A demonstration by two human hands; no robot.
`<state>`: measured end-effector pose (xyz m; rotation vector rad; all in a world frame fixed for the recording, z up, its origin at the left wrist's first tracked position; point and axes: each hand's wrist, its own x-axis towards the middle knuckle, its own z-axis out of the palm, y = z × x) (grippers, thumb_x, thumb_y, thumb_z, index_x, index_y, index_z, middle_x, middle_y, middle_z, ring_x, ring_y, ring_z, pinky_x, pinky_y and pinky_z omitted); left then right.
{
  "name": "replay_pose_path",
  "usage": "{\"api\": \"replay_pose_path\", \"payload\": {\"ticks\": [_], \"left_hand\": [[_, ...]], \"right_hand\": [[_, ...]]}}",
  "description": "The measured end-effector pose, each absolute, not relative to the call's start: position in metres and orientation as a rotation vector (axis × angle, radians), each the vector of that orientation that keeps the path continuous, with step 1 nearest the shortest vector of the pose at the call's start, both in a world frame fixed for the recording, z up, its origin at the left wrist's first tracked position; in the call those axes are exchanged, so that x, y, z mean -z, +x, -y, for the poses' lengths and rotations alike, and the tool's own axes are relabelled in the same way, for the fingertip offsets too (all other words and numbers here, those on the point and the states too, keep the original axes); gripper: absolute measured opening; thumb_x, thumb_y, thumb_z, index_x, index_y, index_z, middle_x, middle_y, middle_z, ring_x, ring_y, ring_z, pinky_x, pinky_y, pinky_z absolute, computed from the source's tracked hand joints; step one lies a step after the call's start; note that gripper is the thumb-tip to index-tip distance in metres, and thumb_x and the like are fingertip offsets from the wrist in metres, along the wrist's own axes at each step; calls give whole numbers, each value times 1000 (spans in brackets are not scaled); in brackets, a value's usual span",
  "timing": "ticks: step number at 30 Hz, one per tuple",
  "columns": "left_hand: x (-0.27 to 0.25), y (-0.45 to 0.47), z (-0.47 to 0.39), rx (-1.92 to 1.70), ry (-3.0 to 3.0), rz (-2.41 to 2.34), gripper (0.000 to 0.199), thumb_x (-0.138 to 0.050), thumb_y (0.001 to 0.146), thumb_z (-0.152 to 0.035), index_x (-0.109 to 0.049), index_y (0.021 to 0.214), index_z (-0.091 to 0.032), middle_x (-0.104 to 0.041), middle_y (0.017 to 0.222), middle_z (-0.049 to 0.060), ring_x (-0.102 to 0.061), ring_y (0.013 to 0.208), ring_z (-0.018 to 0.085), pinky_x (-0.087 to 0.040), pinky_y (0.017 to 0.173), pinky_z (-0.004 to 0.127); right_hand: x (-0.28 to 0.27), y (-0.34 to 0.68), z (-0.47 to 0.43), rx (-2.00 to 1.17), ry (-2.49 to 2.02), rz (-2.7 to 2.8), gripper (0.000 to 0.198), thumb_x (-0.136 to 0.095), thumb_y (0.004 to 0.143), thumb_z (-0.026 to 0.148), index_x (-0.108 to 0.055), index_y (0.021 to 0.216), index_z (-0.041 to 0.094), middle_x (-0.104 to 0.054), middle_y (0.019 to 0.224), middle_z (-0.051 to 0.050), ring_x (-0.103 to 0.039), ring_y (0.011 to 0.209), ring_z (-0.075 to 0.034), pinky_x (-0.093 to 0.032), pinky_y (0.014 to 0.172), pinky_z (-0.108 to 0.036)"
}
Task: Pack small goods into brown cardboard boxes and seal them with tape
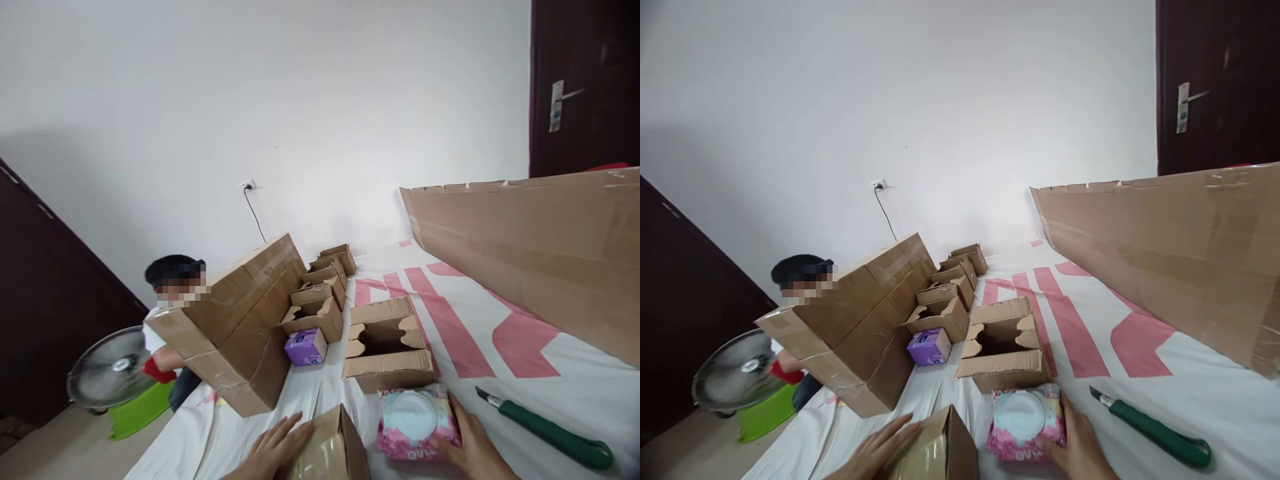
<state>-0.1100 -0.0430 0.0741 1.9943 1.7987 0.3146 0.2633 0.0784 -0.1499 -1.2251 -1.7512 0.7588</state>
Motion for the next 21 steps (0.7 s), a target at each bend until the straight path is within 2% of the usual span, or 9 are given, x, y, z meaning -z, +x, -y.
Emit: {"api": "replay_pose_path", "payload": {"ticks": [2,3,4,7,11,14,17,21], "left_hand": [[-96,-98,27,-321,1984,-1697,88,-79,64,-48,-43,143,-35,-35,156,6,-36,141,37,-29,114,50],[-106,-89,16,-363,2004,-1716,85,-77,68,-48,-42,144,-33,-34,157,6,-35,141,35,-28,115,48],[-115,-78,4,-399,2047,-1769,77,-72,73,-44,-44,143,-31,-37,156,6,-35,142,32,-26,116,47],[-123,-39,-39,-367,2259,-1724,78,-71,71,-30,-42,144,-28,-43,152,7,-40,139,31,-29,114,46],[-101,3,-93,-5,2608,-1574,88,-71,69,-22,-34,148,-23,-42,151,13,-39,139,34,-28,113,50],[-83,14,-121,150,2669,-1549,92,-73,62,-13,-36,146,-17,-60,133,18,-57,122,35,-36,107,48],[-84,4,-133,211,2723,-1593,82,-66,64,-9,-42,142,-15,-67,115,16,-63,108,34,-41,99,45],[-110,-39,-119,129,2747,-1805,59,-55,78,-14,-45,136,-17,-62,119,15,-56,115,32,-38,100,44]], "right_hand": [[158,261,-78,-722,-1264,1760,80,-62,73,59,-51,136,13,-66,122,-19,-63,109,-38,-50,93,-50],[162,261,-78,-708,-1278,1779,78,-62,73,59,-52,135,13,-65,124,-19,-62,110,-37,-50,94,-51],[165,262,-76,-696,-1287,1802,76,-61,74,59,-53,134,13,-63,127,-19,-62,111,-37,-49,95,-51],[168,265,-70,-653,-1289,1855,67,-57,80,58,-57,129,13,-62,129,-19,-61,113,-35,-50,96,-49],[163,266,-61,-539,-1266,1852,54,-54,85,51,-61,122,13,-67,118,-18,-63,108,-34,-52,93,-47],[162,265,-57,-482,-1267,1831,49,-51,88,47,-59,123,14,-69,114,-17,-64,107,-32,-53,92,-45],[167,265,-58,-467,-1279,1825,51,-50,87,48,-57,126,15,-68,116,-16,-63,109,-31,-53,93,-44],[173,265,-59,-485,-1280,1818,56,-50,87,51,-54,130,17,-67,118,-15,-63,109,-32,-52,93,-46]]}}
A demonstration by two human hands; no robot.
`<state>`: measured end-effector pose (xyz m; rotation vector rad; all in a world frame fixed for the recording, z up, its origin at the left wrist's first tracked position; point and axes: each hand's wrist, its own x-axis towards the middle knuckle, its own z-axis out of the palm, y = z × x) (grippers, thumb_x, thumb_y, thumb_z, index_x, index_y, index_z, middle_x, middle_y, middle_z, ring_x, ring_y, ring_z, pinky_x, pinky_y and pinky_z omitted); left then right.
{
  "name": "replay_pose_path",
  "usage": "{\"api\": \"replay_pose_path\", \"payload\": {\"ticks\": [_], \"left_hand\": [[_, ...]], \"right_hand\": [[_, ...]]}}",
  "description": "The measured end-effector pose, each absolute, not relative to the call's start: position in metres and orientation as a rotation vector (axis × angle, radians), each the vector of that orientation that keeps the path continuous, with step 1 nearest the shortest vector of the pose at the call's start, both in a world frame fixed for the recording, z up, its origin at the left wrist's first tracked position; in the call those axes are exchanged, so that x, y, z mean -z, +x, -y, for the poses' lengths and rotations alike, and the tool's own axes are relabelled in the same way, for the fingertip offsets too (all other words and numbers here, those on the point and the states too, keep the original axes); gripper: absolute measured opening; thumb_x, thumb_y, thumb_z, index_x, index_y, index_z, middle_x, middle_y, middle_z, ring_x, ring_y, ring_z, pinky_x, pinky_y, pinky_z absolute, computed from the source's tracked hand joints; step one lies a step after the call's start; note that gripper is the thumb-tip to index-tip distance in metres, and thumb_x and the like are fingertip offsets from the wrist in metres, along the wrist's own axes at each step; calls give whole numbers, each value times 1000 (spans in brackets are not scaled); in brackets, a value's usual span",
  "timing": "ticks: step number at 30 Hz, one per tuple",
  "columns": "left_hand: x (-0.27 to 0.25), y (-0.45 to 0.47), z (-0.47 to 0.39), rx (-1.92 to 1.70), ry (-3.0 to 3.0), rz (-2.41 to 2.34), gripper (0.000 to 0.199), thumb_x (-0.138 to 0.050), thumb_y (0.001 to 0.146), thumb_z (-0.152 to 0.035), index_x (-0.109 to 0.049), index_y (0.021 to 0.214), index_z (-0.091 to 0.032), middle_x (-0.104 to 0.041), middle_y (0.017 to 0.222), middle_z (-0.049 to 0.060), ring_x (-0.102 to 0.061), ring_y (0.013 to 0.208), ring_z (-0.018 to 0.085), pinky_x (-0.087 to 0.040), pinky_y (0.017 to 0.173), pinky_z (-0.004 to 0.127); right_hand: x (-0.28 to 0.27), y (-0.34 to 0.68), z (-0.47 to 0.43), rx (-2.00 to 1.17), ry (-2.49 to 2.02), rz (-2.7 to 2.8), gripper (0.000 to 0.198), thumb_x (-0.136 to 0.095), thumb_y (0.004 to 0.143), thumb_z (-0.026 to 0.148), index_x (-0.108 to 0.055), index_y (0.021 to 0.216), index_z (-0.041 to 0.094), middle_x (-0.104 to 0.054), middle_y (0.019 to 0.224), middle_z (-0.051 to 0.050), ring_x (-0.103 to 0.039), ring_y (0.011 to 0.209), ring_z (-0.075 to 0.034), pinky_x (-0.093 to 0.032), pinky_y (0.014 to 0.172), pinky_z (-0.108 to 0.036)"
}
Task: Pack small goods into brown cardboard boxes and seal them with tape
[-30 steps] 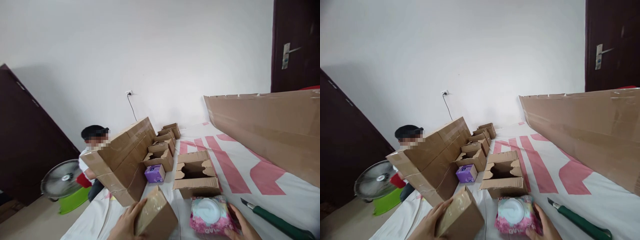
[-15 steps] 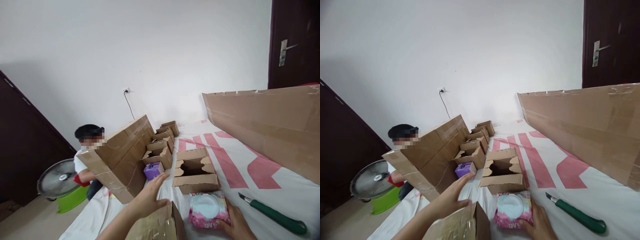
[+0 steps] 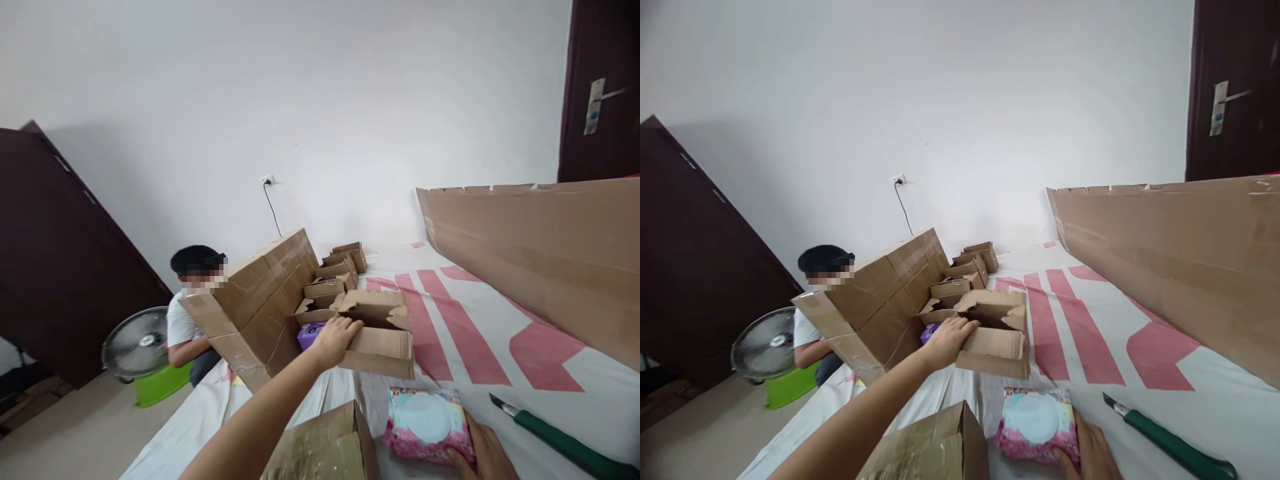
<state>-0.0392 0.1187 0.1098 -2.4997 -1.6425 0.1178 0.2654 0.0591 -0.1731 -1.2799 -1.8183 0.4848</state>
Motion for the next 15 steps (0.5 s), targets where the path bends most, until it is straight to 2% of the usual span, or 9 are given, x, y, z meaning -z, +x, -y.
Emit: {"api": "replay_pose_path", "payload": {"ticks": [3,6,12,15], "left_hand": [[-127,-81,-91,-61,-2330,1759,50,-50,83,-14,-44,133,-16,-59,122,14,-53,116,29,-37,101,41],[-126,-118,-63,-79,-2195,1874,49,-47,82,-8,-45,130,-16,-60,120,13,-55,113,27,-38,99,39],[-74,-168,-47,-223,-2092,2040,41,-46,81,-4,-52,119,-16,-64,111,12,-60,105,26,-42,95,37],[-49,-178,-58,-225,-2040,2108,41,-43,82,-3,-53,119,-16,-64,112,14,-60,106,26,-42,95,38]], "right_hand": [[176,266,-59,-474,-1285,1814,59,-50,86,53,-51,133,17,-67,117,-15,-63,108,-32,-53,91,-46],[177,266,-59,-454,-1276,1823,61,-51,86,52,-48,136,18,-67,119,-14,-63,109,-32,-54,90,-44],[183,266,-61,-414,-1280,1843,65,-54,84,52,-45,138,17,-67,120,-15,-64,108,-33,-55,89,-43],[188,265,-60,-366,-1275,1860,76,-57,81,46,-33,146,16,-61,130,-17,-60,116,-34,-53,93,-43]]}}
